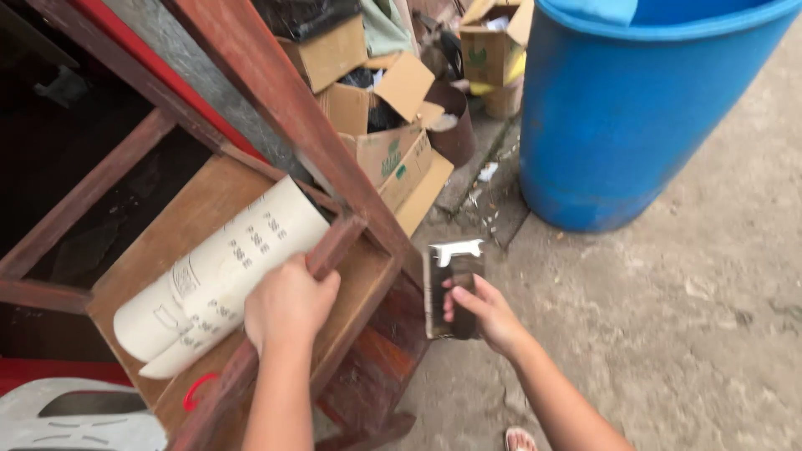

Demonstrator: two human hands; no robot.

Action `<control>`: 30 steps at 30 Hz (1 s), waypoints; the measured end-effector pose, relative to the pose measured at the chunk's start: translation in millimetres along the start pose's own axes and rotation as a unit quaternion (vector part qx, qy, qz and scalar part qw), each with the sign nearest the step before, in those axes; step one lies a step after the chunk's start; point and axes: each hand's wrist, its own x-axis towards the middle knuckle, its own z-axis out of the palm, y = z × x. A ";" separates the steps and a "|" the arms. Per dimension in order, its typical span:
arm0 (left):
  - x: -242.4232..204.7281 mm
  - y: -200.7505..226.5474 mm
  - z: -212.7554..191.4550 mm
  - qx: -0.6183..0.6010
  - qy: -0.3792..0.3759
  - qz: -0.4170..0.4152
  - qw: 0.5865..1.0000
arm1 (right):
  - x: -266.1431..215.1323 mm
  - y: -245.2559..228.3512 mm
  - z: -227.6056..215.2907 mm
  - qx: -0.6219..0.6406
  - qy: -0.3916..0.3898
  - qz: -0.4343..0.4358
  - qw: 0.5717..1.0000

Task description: Sanding a wooden chair using a manual hand sander to smooth the surface.

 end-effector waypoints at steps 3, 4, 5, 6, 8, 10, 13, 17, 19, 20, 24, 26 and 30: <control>1.1 -0.3 -1.8 0.022 -0.034 -0.009 0.999 | 22.4 -40.4 28.1 -0.101 -0.088 -0.090 0.987; 0.1 0.0 -1.9 0.020 -0.037 -0.011 0.999 | 25.9 -59.4 40.9 -0.103 -0.088 -0.086 0.987; 0.1 0.7 -2.4 0.026 -0.032 -0.008 0.999 | 31.2 -79.6 54.2 -0.148 -0.111 -0.099 0.978; 0.0 1.2 -3.2 0.032 -0.027 -0.005 0.999 | 36.4 -99.6 67.8 -0.194 -0.133 -0.111 0.966; -0.4 3.9 -6.5 0.021 -0.034 -0.015 0.999 | 47.3 -122.9 90.3 -0.189 -0.157 -0.131 0.960; -1.4 4.0 -7.5 0.012 -0.041 -0.026 0.999 | 59.7 -131.6 103.3 -0.182 -0.180 -0.152 0.955; 2.5 3.1 -5.0 0.028 -0.040 -0.009 0.999 | 90.6 -101.5 83.5 -0.365 -0.018 -0.291 0.884; 3.5 1.7 -1.3 0.042 -0.053 -0.014 0.998 | 119.4 -16.2 26.1 -0.329 0.051 -0.193 0.923; 3.3 2.9 0.0 0.051 -0.065 -0.012 0.997 | 112.7 -7.4 27.8 -0.322 0.078 -0.161 0.930; 1.2 3.3 0.5 0.047 -0.061 -0.008 0.997 | 102.8 -13.4 36.7 -0.320 0.105 -0.201 0.920; 4.1 0.8 2.0 0.044 -0.036 -0.004 0.998 | 65.1 -106.5 121.2 -0.362 0.160 -0.347 0.850; -0.7 -1.3 3.3 0.047 -0.045 -0.004 0.998 | 55.5 -105.6 127.3 -0.391 0.172 -0.358 0.830; -1.0 -1.9 4.3 0.049 -0.055 0.002 0.997 | 84.8 -33.7 72.1 -0.403 0.214 -0.387 0.801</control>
